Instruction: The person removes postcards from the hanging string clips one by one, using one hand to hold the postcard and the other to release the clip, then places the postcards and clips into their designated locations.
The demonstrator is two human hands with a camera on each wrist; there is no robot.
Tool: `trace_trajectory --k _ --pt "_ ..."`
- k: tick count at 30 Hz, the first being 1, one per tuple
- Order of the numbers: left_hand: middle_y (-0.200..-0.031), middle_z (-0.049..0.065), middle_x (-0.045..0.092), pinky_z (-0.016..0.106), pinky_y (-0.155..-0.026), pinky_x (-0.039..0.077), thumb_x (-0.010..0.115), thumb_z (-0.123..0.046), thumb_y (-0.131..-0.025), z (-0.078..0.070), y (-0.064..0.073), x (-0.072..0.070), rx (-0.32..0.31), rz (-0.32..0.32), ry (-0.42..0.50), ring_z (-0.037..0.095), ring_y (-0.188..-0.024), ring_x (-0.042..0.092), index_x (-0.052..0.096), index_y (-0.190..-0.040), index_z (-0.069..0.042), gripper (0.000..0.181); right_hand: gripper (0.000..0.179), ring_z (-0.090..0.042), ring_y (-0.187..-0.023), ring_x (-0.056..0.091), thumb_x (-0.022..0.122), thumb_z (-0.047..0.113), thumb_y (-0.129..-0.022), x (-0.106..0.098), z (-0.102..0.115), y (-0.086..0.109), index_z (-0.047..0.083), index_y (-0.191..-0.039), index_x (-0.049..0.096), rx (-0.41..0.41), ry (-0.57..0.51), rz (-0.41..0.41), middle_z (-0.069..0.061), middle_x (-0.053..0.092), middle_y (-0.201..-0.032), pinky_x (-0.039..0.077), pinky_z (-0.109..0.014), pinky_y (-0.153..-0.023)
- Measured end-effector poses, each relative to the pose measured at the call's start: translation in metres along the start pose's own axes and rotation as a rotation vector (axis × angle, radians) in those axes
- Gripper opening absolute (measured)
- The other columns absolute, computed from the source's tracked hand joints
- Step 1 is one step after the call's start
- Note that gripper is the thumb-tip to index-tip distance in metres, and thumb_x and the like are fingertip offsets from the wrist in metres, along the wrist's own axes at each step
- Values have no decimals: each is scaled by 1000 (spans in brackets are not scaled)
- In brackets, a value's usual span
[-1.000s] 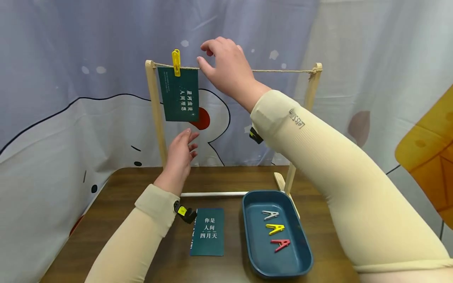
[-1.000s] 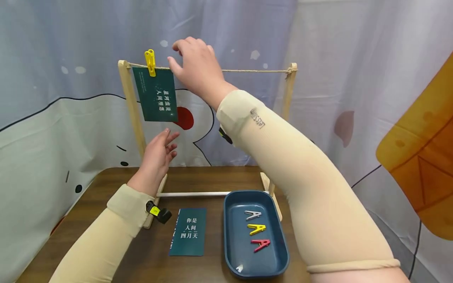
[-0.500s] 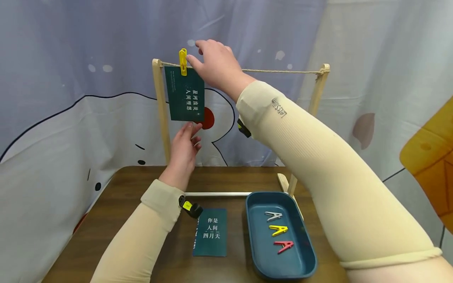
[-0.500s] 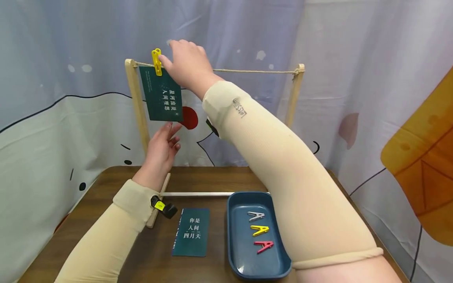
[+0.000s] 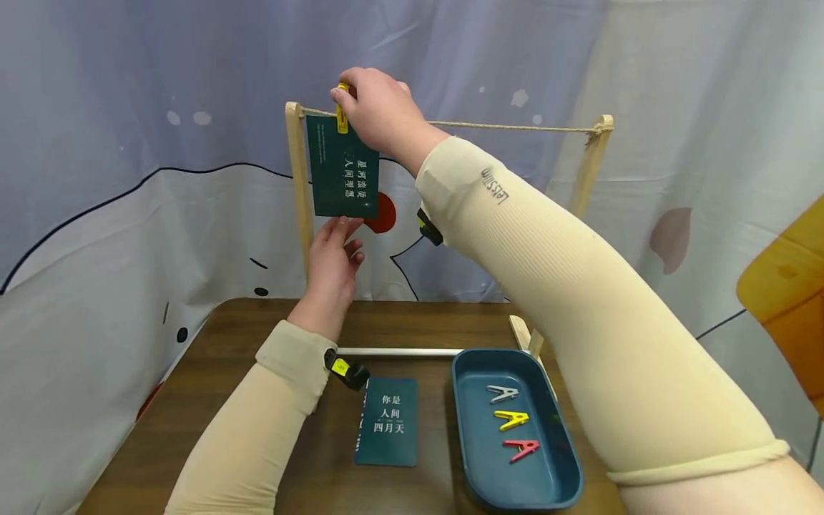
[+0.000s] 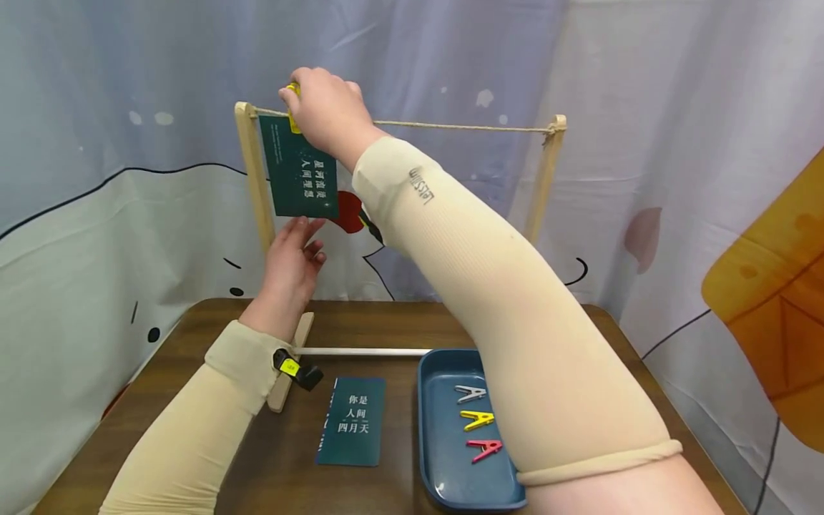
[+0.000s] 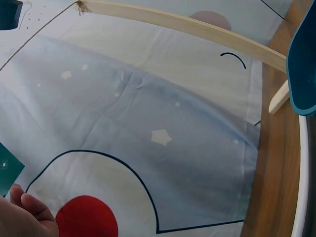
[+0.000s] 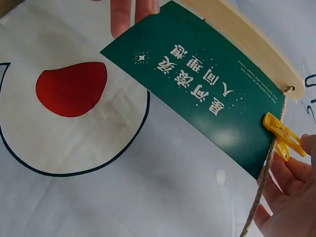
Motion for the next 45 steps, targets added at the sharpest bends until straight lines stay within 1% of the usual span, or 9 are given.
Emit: trace_trajectory --k 2,6,9,12,19,25,34,38,45 --pt "-121 3 62 23 -69 42 52 -31 -104 0 0 1 2 -2 8 15 -85 48 53 -134 -17 34 49 -7 -118 51 37 46 -105 0 -2 1 26 -148 45 13 -43 2 8 58 -132 19 -23 -113" --pt "-113 4 63 23 -66 40 53 -29 -103 1 0 2 2 -12 11 15 -82 46 58 -125 -14 28 48 -8 -117 52 44 43 -103 -1 -4 2 24 -147 47 33 -173 6 6 57 -135 32 -18 -106" --pt "-112 5 64 23 -66 40 55 -30 -101 1 1 2 2 -19 7 15 -82 46 60 -123 -14 27 47 -9 -116 52 50 39 -102 -2 -5 3 22 -145 51 43 -289 0 4 56 -135 42 -16 -97" --pt "-113 5 64 23 -67 40 56 -31 -101 0 2 2 7 -18 -1 16 -82 46 60 -124 -14 29 44 -10 -114 53 55 36 -100 -3 -7 4 20 -141 56 53 -378 -16 4 58 -132 43 -16 -95" --pt "-113 5 65 23 -68 41 56 -32 -100 -1 2 2 8 -11 -12 16 -83 46 62 -123 -16 29 36 -9 -116 54 61 33 -98 -5 -15 5 22 -132 65 84 -514 -79 6 62 -129 45 -18 -94" --pt "-111 5 66 23 -66 41 57 -31 -99 -1 2 4 8 -11 6 16 -80 46 63 -117 -14 25 30 -7 -115 55 64 29 -97 -6 -23 9 22 -125 70 123 -693 -143 7 64 -124 47 -18 -92" --pt "-113 5 66 23 -67 41 58 -32 -99 -1 4 5 -6 -13 -15 15 -80 46 62 -115 -14 25 26 -2 -112 51 66 25 -96 -11 -35 16 16 -119 73 187 -967 -251 7 62 -120 42 -17 -91" --pt "-113 5 66 24 -66 41 58 -32 -99 1 4 6 -10 -16 -27 15 -79 46 61 -113 -13 24 26 -2 -110 52 66 24 -96 -16 -39 21 14 -120 72 175 -1037 -305 6 62 -119 41 -17 -91" --pt "-107 5 66 23 -62 38 56 -30 -101 13 10 2 -31 -3 -79 14 -74 44 59 -104 -13 18 33 -4 -110 59 66 19 -96 -24 -38 42 11 -129 65 86 -1096 -341 0 65 -118 42 -13 -92"
Point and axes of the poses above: each hand's wrist, its own y-axis away from the middle knuckle, its own x-axis out of the palm, z = x × y, the point moved 5 cm from there along -y, towards the middle knuckle
